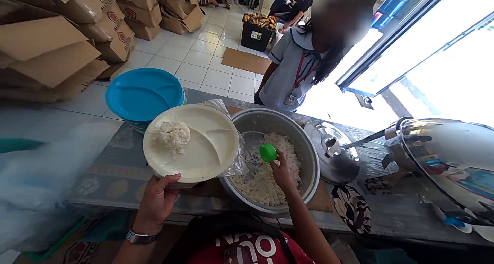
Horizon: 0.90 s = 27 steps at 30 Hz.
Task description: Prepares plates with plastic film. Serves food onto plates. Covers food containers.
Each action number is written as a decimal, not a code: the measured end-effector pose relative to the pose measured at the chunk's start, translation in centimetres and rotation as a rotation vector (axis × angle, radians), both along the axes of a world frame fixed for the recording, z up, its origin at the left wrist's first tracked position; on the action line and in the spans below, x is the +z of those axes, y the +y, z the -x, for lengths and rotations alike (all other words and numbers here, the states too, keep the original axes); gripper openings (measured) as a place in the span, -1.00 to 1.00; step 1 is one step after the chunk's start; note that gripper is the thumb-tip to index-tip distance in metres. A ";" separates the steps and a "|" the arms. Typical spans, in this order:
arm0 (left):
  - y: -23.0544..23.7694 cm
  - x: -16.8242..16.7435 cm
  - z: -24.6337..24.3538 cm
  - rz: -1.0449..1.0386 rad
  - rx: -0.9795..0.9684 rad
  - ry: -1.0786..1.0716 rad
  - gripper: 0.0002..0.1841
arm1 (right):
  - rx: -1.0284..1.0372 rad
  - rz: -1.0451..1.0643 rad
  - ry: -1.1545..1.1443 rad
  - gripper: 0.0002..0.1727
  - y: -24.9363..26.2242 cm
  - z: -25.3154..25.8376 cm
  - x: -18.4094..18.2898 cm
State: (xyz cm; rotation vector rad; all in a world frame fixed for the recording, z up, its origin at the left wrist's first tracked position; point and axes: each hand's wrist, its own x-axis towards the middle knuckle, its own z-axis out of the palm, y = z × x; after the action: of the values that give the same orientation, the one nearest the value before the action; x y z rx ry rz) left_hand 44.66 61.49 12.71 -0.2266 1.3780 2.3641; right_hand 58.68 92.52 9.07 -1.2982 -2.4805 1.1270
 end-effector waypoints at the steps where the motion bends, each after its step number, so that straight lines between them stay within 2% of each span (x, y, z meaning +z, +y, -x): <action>1: 0.0 0.0 0.0 -0.001 -0.003 -0.001 -0.65 | -0.003 0.004 0.001 -0.37 -0.1 0.0 0.0; 19: -1.4 0.0 0.0 0.034 0.061 -0.031 -0.68 | 0.051 0.047 -0.038 -0.39 -0.7 0.6 -0.4; 24: -1.9 0.1 0.1 0.035 0.076 -0.019 -0.68 | 0.251 -0.096 -0.316 -0.38 0.2 4.6 -0.1; 27: -2.3 0.2 0.2 0.037 0.090 -0.017 -0.70 | 0.257 -0.225 -0.444 -0.39 1.1 7.4 -2.2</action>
State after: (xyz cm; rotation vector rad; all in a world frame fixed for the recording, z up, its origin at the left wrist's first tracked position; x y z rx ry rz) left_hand 44.49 59.21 12.91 -0.3244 1.4326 2.4045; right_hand 51.32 93.58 6.90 -1.3052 -3.0585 0.6168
